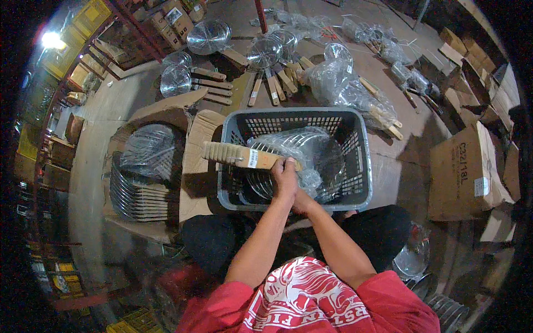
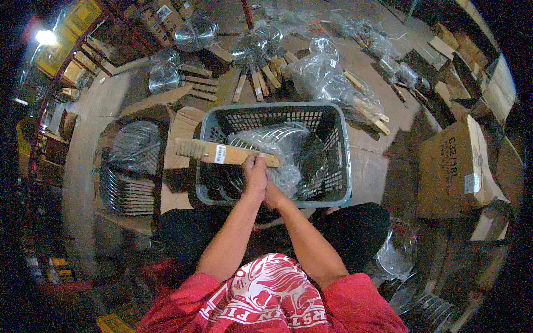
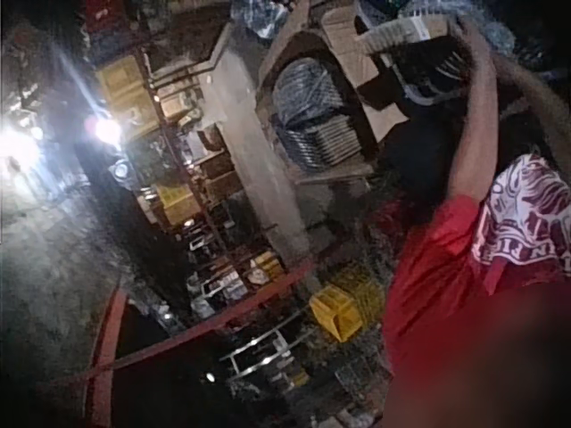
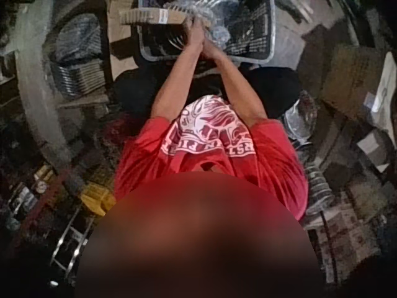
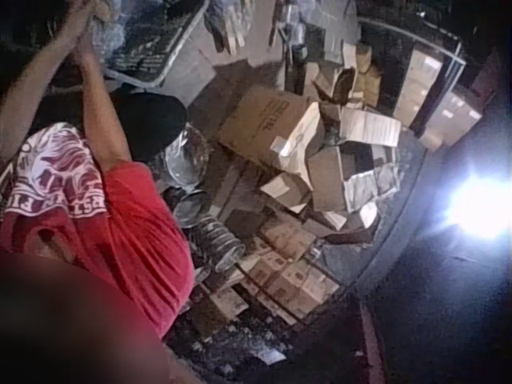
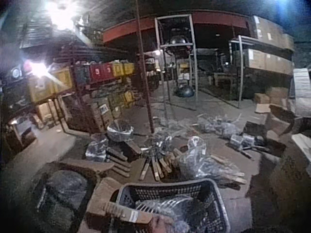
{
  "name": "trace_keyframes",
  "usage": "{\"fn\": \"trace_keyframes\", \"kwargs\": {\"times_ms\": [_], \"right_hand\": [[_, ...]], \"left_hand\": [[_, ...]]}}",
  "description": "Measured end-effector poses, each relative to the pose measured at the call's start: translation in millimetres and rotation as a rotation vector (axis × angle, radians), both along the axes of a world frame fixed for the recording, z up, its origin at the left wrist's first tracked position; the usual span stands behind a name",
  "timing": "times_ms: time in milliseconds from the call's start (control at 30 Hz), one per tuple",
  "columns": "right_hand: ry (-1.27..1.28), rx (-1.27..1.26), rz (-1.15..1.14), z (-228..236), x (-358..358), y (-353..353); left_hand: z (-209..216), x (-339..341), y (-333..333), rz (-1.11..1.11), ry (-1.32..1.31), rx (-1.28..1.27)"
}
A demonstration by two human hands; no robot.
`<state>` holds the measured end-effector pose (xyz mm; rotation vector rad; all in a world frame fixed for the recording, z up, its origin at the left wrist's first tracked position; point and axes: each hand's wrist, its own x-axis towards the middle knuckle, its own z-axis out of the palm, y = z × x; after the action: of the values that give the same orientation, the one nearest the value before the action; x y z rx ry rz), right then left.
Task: The person sits on the floor and packs metal strainers with wooden handles into a gray plastic basket. They remove the strainers from plastic wrapping, stack them vertically in the basket, and adjust their position to fit more items.
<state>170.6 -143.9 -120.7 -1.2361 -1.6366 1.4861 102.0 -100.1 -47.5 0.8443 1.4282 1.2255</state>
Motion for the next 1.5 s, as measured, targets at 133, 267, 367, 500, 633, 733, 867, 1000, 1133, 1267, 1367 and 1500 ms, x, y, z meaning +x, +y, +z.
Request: {"fn": "trace_keyframes", "kwargs": {"times_ms": [133, 267, 367, 500, 633, 733, 867, 1000, 1133, 1267, 1367, 1500], "right_hand": [[-0.273, -0.132, 0.065, 23, 15, -7], [-0.433, -0.150, 0.006, 59, 50, 2], [0.013, -0.453, -0.361, 85, 74, 17], [0.081, -0.406, -0.216, 100, 48, 36], [-0.237, -0.311, 0.011, 98, 19, 57], [-0.272, -0.194, 0.040, 95, 8, 62], [-0.310, -0.131, 0.000, 101, 3, 60], [-0.448, -0.019, 0.015, 107, 24, 66], [-0.579, -0.029, 0.048, 103, 61, 82], [-0.605, 0.070, 0.068, 117, 83, 108], [-0.727, 0.082, 0.190, 141, 91, 124], [-0.702, 0.263, 0.304, 166, 95, 130]], "left_hand": [[17, 7, -19, -0.002, -0.048, -0.034], [34, 6, -35, -0.007, -0.151, -0.161], [38, 4, -45, -0.014, -0.193, -0.183], [32, -1, -54, -0.055, -0.080, -0.133], [26, -9, -58, -0.031, -0.057, -0.092], [19, -13, -59, 0.012, -0.180, -0.113], [9, -17, -59, 0.055, 0.006, -0.074], [20, -40, -56, -0.379, 0.176, -0.067], [69, -93, -58, -0.696, 0.667, -0.138], [110, -166, -47, -0.636, 0.983, -0.458], [88, -185, -27, -0.538, 1.017, -0.297], [9, -199, 31, -0.437, 0.812, -0.163]]}}
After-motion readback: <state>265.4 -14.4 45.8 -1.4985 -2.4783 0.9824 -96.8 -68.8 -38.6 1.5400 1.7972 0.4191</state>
